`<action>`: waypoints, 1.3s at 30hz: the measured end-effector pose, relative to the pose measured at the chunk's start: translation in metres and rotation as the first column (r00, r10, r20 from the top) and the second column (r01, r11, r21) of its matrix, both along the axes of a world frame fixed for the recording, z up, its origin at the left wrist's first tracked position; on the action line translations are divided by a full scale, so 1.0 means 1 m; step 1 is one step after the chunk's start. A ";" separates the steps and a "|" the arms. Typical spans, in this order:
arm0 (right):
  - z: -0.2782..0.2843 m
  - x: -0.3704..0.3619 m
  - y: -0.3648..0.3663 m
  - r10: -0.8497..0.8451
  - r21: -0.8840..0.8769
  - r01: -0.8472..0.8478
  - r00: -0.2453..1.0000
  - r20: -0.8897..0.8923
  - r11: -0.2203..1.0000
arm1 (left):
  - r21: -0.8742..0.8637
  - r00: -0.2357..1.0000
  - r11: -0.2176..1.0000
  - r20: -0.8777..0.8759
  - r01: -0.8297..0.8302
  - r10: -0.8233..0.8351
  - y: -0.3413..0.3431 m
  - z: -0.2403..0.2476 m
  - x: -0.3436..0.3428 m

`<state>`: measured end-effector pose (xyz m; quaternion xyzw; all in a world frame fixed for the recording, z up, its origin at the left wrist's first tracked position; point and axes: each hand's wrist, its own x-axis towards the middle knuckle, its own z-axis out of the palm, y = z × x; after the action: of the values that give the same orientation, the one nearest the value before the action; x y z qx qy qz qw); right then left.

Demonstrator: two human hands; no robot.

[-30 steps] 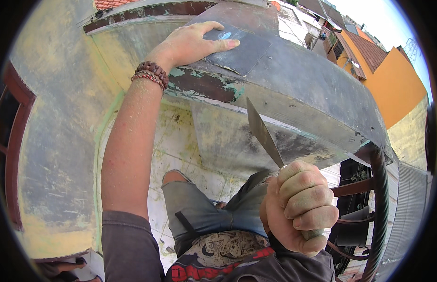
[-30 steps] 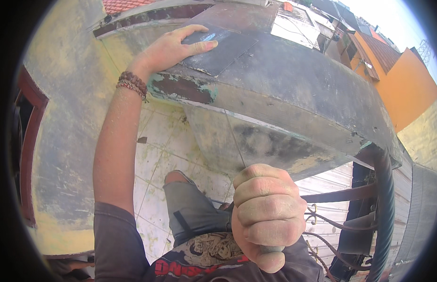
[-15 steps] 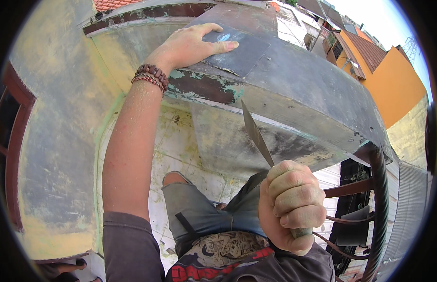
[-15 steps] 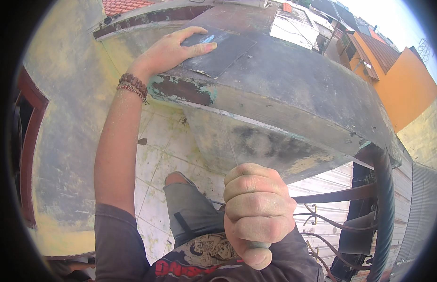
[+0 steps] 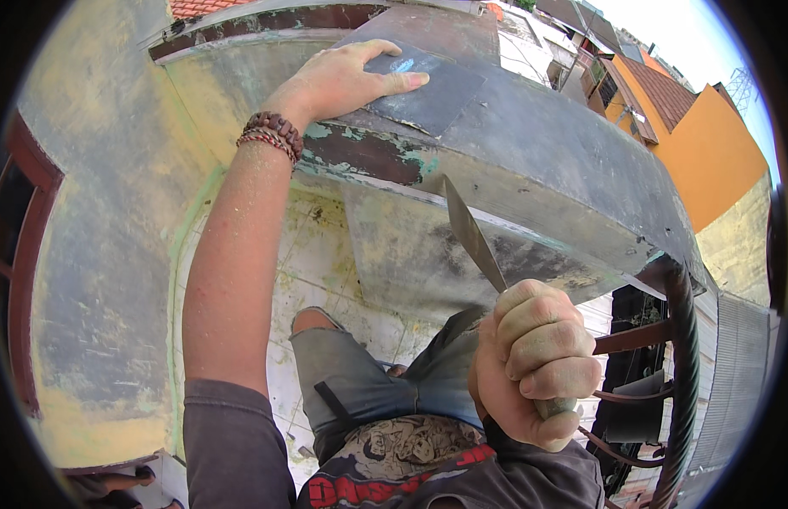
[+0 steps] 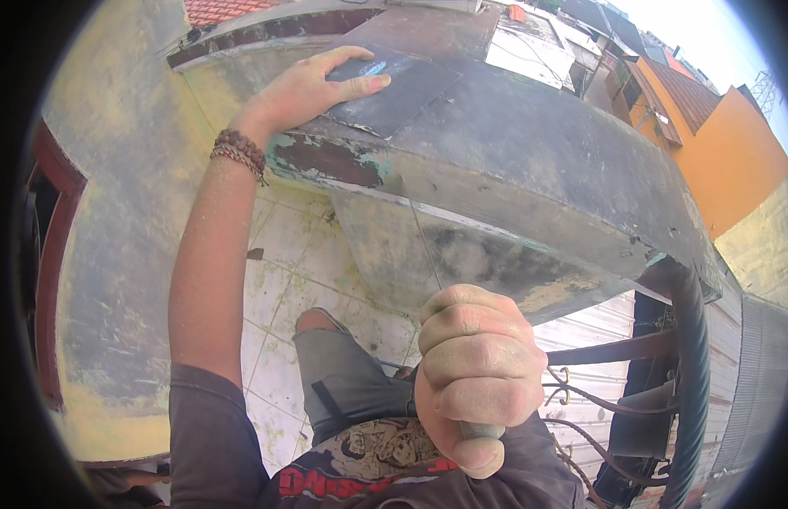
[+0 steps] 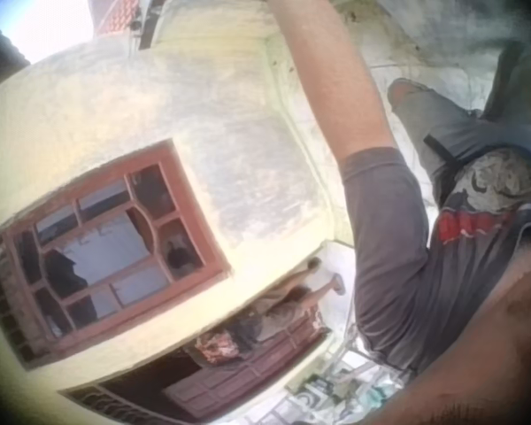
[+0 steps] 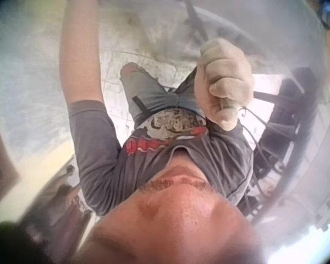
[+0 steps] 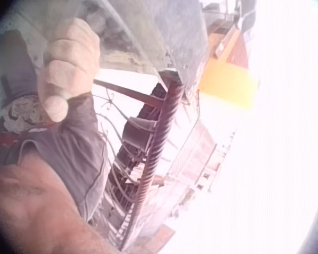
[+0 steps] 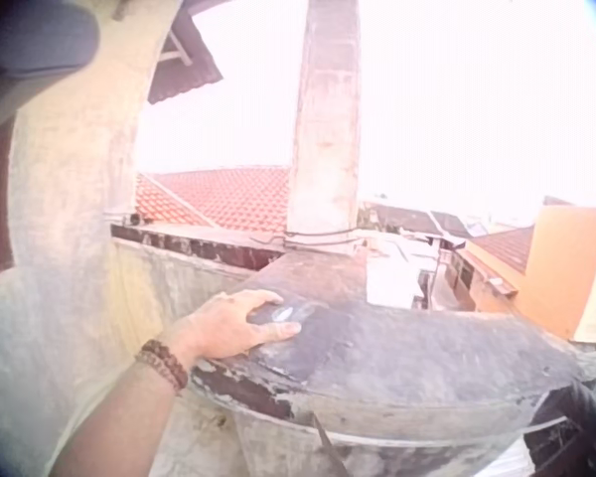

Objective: The person uses a metal scraper to remove old paint from a concrete ledge on a balcony. They repeatedly scrape the surface, occasionally pause to wipe the tool, and continue working on the same area throughout the clip.

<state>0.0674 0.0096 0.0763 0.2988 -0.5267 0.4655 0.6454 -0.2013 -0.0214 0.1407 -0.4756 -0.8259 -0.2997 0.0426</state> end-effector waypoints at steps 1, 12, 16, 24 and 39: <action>-0.002 -0.008 0.002 0.011 0.005 -0.012 0.999 0.034 1.000 | 0.001 1.000 1.000 0.007 0.007 -0.007 0.000 0.001 0.000; -0.001 -0.006 0.004 -0.005 0.013 0.005 1.000 0.022 1.000 | -0.016 1.000 1.000 -0.024 -0.006 0.006 0.000 0.002 0.004; -0.002 -0.007 0.005 -0.006 0.045 0.005 1.000 0.016 0.999 | 0.000 0.999 1.000 -0.031 -0.011 0.011 -0.001 -0.002 -0.001; -0.004 -0.010 0.005 0.017 0.035 -0.019 0.999 0.048 0.999 | -0.015 0.999 1.000 -0.044 -0.021 0.020 -0.001 -0.002 0.002; 0.001 -0.003 0.014 0.046 -0.016 -0.045 0.998 0.033 0.999 | -0.016 1.000 1.000 -0.011 -0.019 0.019 -0.001 0.002 0.005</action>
<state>0.0647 0.0239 0.0771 0.2979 -0.5270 0.4890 0.6281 -0.1968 -0.0223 0.1427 -0.4696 -0.8326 -0.2899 0.0462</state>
